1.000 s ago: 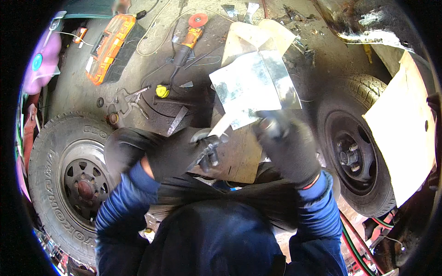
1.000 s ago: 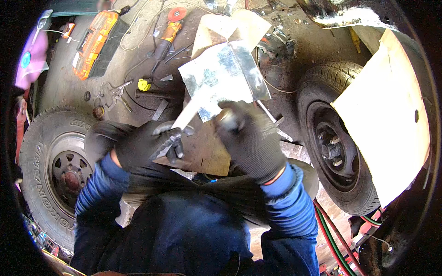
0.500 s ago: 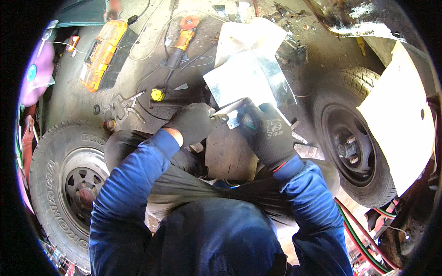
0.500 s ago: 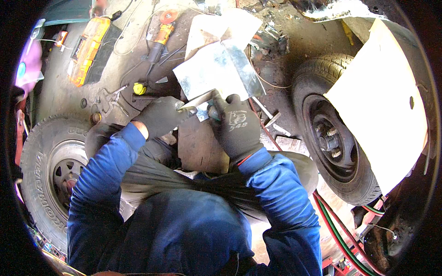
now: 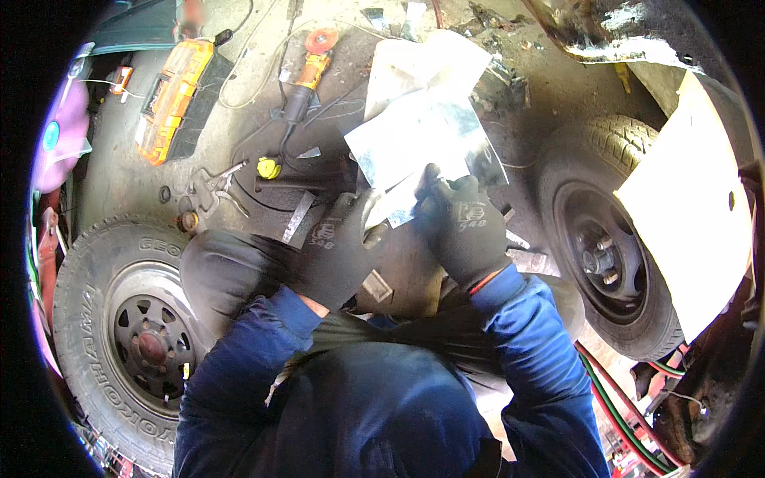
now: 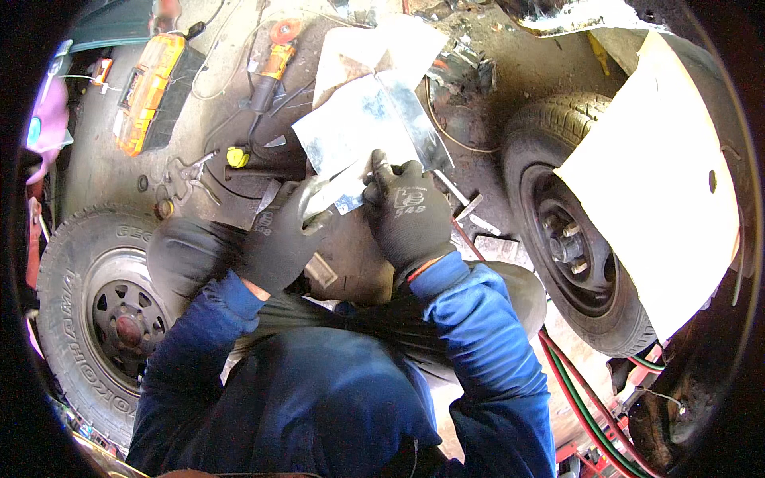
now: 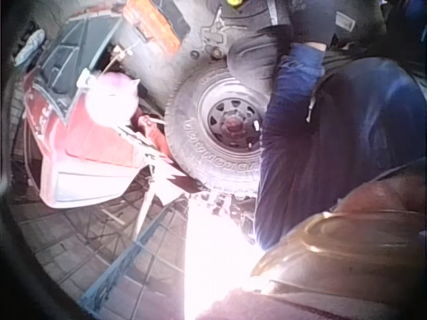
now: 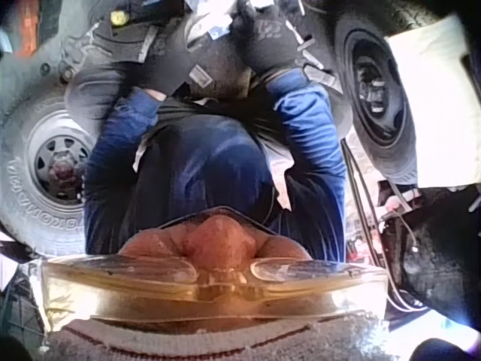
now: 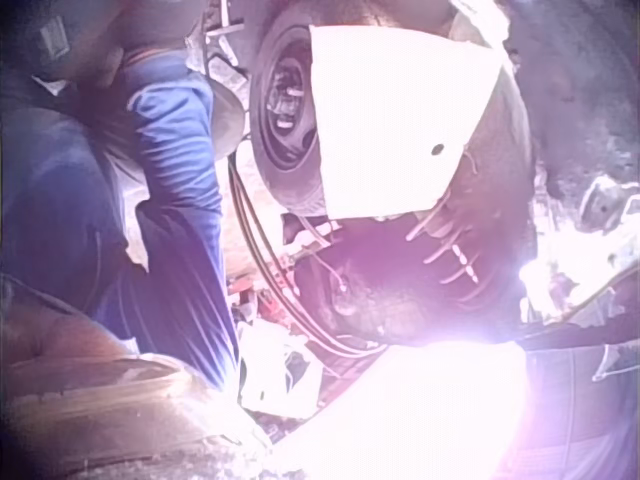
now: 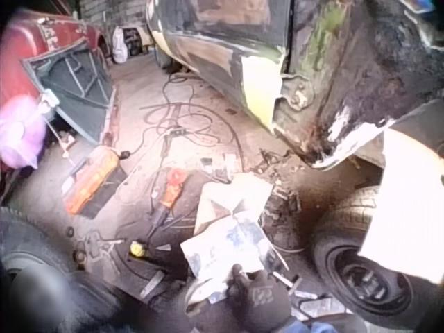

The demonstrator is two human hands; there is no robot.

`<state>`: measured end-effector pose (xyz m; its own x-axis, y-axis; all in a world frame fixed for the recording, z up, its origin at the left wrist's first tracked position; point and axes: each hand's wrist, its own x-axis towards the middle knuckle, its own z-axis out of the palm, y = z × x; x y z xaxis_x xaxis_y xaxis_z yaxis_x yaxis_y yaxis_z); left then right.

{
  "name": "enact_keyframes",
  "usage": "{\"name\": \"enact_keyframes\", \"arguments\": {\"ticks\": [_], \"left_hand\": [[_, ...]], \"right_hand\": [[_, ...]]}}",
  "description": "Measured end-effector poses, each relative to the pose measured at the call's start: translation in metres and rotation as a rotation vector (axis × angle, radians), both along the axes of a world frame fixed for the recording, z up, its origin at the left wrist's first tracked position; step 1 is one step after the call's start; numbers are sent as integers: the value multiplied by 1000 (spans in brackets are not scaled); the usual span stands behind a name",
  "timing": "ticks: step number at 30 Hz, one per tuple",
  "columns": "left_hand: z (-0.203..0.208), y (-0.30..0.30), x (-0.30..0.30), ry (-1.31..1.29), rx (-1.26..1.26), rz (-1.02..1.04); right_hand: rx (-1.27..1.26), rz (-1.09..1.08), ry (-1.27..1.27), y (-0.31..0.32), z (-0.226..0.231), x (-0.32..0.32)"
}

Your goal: The person sits on the floor and uses a hammer to repeatedly strike a small rectangular metal sheet resting on a wooden block. They adjust the sheet's position several times and continue hammering to flatten or shape it.

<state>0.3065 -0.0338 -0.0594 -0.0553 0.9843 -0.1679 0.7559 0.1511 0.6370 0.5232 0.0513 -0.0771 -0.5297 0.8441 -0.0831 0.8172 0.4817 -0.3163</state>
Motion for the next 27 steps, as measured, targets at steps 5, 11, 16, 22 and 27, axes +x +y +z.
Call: {"name": "enact_keyframes", "arguments": {"ticks": [5, 11, 16, 22, 27], "left_hand": [[-3, 9, -2, -15, 72, -22], [9, 3, -2, 297, 119, -223], [3, 1, -5, 287, 126, -199], [-8, -2, -12, 215, 102, -187], [-7, -2, -13, 237, 85, -202]], "right_hand": [[-89, -39, 43, 3, -4, 9], [-69, -52, 31, 1, -12, 9], [-108, -99, 12, 8, -7, 4], [-104, -163, 147, 21, 5, -6], [-76, -202, 206, 24, 5, -11]]}}
